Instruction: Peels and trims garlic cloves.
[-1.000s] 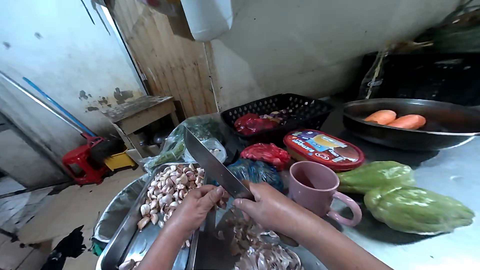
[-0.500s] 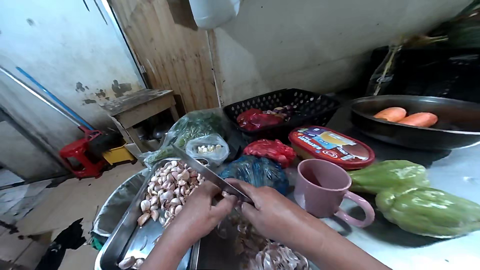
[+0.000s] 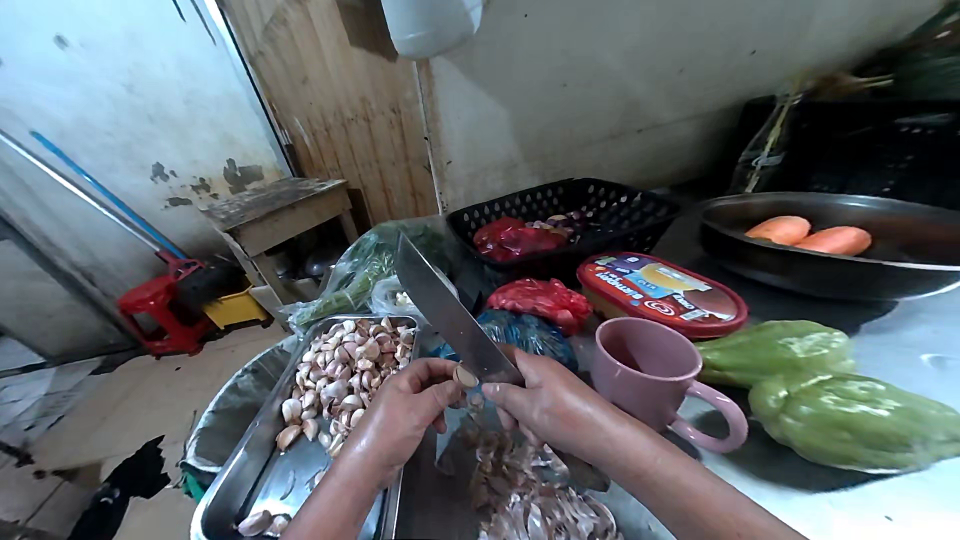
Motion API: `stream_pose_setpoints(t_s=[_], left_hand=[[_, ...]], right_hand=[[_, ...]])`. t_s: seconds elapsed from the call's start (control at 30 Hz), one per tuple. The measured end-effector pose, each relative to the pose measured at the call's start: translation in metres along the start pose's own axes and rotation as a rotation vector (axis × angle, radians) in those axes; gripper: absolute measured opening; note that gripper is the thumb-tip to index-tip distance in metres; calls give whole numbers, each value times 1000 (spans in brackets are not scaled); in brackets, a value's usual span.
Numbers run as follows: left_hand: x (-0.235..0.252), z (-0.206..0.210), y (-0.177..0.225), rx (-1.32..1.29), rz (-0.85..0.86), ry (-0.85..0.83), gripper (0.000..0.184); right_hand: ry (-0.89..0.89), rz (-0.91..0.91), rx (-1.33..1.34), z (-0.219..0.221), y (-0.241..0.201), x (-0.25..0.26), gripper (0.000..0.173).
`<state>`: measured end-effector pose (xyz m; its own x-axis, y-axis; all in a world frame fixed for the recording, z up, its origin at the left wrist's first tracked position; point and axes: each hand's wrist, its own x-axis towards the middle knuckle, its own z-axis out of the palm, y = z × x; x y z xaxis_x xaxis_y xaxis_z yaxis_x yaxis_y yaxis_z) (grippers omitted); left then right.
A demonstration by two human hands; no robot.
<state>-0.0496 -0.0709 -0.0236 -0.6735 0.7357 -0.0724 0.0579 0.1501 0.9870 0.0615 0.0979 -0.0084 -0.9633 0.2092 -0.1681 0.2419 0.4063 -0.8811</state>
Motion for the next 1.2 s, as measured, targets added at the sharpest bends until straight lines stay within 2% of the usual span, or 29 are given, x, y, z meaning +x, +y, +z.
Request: stream_pose_setpoints(t_s=[0.1,0.2,0.27,0.4,0.53,0.63,0.83,0.97,1.2], left_hand=[[-1,0,2,1,-50,-2,8],[-2,1,4,16,-74,-14,12],[-2,3,3,68,-57,1,18],[-2,6,0,150,3,72,11],[-2,4,-2,203,69,63,15],[-2,3,-4,131,62,54,14],[0,6,-3,0,-75,9,21],[-1,12,-2,-6,-16,70,11],[-1,13,-2,140,36,99,13]], right_hand=[[10,-12,-23,1,2,1,34],[38,-34,-71,2,3,1,37],[48,-52,-124,4,4,2,37],[29,-63,-146,5,3,0,37],[45,-45,-157,4,4,2,39],[42,-38,-183,4,2,1,39],[82,-108,-246,6,2,-2,40],[81,-120,-241,8,3,-2,41],[97,-104,-221,8,7,2,38]])
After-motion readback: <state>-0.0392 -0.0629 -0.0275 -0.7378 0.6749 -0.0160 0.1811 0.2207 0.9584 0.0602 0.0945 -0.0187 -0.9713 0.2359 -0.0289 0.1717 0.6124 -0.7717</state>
